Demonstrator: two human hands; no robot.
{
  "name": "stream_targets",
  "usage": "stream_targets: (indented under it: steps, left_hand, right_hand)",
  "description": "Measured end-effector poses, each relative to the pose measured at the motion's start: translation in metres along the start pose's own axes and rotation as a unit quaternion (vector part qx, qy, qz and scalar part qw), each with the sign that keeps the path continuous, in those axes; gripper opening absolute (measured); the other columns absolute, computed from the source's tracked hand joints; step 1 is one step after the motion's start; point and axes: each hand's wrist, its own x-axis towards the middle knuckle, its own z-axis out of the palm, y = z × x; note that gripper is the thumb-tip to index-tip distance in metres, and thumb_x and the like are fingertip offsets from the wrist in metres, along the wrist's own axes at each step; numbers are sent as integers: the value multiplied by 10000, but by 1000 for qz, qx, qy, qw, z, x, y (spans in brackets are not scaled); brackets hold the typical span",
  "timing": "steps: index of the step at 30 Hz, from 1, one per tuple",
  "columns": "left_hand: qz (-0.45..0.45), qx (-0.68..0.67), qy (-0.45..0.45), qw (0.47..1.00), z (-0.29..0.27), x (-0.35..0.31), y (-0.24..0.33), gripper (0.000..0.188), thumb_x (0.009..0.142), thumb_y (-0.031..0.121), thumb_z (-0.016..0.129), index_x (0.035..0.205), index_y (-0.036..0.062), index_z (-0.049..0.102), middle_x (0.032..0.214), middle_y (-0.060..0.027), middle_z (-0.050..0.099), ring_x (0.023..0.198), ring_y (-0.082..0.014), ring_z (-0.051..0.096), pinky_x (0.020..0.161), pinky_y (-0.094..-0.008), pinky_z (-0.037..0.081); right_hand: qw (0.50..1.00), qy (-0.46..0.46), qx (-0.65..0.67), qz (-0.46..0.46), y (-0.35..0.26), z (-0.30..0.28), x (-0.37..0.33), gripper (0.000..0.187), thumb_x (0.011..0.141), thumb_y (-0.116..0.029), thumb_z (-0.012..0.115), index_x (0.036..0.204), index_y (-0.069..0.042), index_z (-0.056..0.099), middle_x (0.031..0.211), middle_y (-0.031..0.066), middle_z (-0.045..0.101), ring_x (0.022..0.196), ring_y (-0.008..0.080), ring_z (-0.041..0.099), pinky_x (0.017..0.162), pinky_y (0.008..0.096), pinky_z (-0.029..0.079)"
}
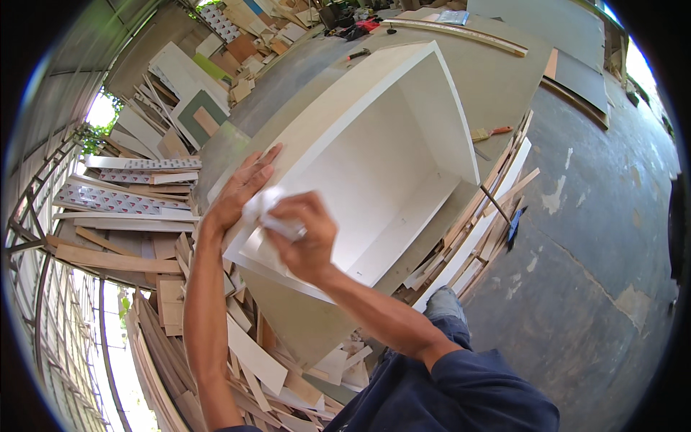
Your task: The person cleans the interior and exterior surfaces of a small white wooden cabinet using a cloth dampened with liquid from a bottle.
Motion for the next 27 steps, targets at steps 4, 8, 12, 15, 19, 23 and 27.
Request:
stream_targets:
  steps: [4,8,12,15,19,23,27]
  left_hand:
    - [-20,47,13,999,4,-1,3,628,1035,505,516,1546,142,473,1613,-177,404,1538,-326,244,1234,-378,189]
    - [-1,81,5,997,3,3,13,612,1044,502,507,1540,146,481,1597,-181,426,1537,-339,245,1236,-404,180]
    - [17,8,3,1000,1,6,-1,599,1044,495,519,1531,148,494,1569,-177,467,1536,-352,239,1238,-420,167]
    - [2,39,15,999,4,1,3,594,1043,492,528,1516,133,512,1582,-194,437,1511,-316,307,1224,-372,215]
    - [-7,-11,13,1000,1,4,3,599,1042,485,535,1516,120,510,1588,-193,415,1484,-293,354,1209,-349,243]
    - [5,14,9,1000,5,5,1,594,1042,471,541,1518,119,509,1549,-170,442,1435,-281,405,1193,-356,277]
    - [-2,3,18,1000,1,0,4,591,1041,464,540,1519,117,509,1523,-161,459,1410,-280,428,1189,-361,292]
  right_hand:
    - [937,198,159,238,10,-18,60,239,837,-51,819,988,-9,639,921,54,672,828,130,613,715,296,510]
    - [976,58,1,209,-2,7,-7,282,813,-110,853,963,-15,634,866,28,658,807,116,626,716,276,515]
    - [958,34,119,258,9,21,-25,287,833,-146,870,955,-16,645,895,22,665,825,99,628,723,257,517]
    - [918,177,181,304,10,-10,47,293,863,-165,845,1004,-1,647,892,62,681,746,118,642,633,277,536]
    - [945,122,46,299,4,8,9,330,857,-213,853,979,-3,631,864,27,645,774,107,581,705,271,503]
    - [935,54,132,325,-4,21,-18,323,832,-185,865,984,3,651,896,44,685,831,116,614,772,279,505]
    - [908,197,163,331,11,-5,51,329,871,-230,838,994,21,666,874,52,691,743,109,612,665,271,507]
